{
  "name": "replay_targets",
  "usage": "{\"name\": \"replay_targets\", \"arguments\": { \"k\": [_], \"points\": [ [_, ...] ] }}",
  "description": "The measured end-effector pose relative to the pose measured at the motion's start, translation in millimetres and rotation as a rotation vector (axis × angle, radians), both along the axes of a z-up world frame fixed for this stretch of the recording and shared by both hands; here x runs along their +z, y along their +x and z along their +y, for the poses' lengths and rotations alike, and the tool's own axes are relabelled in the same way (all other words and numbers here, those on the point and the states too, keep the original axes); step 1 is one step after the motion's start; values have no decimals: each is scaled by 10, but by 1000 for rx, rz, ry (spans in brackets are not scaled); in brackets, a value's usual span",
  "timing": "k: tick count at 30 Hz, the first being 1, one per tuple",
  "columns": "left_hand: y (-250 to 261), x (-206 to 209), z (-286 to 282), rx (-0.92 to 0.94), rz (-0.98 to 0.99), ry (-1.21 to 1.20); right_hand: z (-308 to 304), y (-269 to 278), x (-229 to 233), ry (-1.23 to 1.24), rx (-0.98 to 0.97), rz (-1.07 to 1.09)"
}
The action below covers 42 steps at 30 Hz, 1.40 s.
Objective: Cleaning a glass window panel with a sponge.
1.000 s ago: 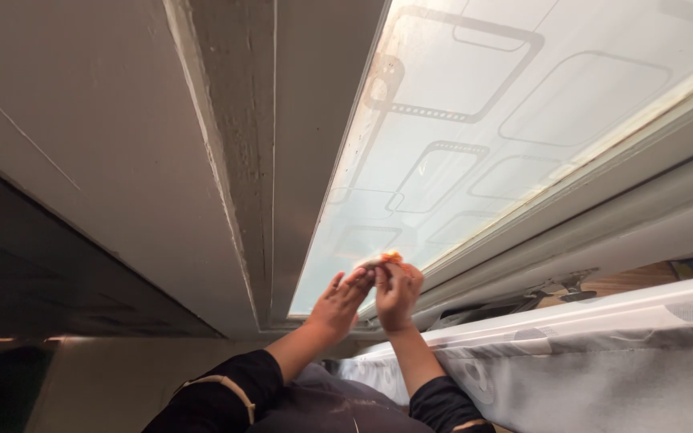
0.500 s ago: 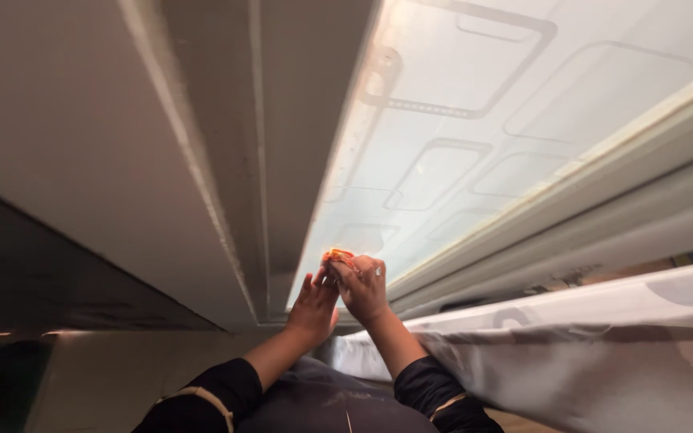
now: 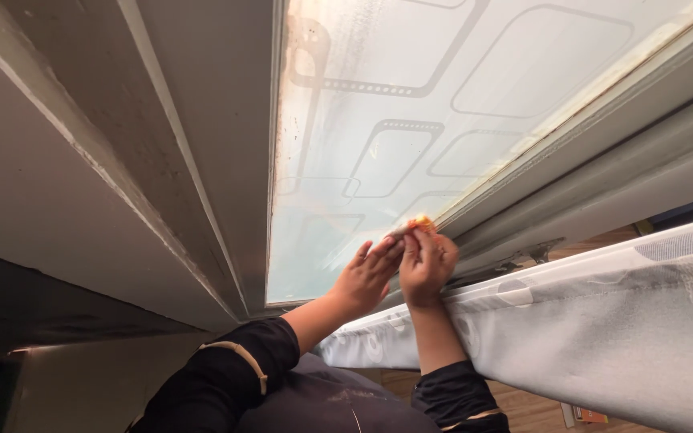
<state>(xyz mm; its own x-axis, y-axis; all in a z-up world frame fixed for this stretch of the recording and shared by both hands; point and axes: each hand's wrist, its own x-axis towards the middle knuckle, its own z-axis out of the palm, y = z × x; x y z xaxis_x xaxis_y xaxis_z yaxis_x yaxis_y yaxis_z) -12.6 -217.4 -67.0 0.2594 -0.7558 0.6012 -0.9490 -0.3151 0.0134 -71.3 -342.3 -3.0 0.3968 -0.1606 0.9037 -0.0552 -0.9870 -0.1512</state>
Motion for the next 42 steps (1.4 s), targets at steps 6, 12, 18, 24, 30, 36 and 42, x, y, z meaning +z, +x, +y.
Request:
{"name": "replay_targets", "arguments": {
  "k": [6, 12, 18, 24, 30, 36, 42],
  "points": [
    [-5, -73, 17, 36, -11, 33, 45, 31, -183, 135, -42, -50],
    [52, -374, 285, 104, -116, 120, 158, 16, -581, 260, 48, 34],
    [20, -225, 751, -98, 270, 48, 497, 58, -371, 323, 165, 72],
    [-74, -211, 1302, 44, 179, -372, 1199, 244, 210, 358, 609, -30],
    [-97, -232, 1747, 219, 450, -190, 1780, 601, 196, 122, 738, 43],
    [44, -539, 2112, 221, 465, -125, 2048, 778, -302, 70, 648, 80],
    [90, -1213, 2306, 218, 532, 190, 2202, 753, -783, 6, 479, 256]
  ]
}}
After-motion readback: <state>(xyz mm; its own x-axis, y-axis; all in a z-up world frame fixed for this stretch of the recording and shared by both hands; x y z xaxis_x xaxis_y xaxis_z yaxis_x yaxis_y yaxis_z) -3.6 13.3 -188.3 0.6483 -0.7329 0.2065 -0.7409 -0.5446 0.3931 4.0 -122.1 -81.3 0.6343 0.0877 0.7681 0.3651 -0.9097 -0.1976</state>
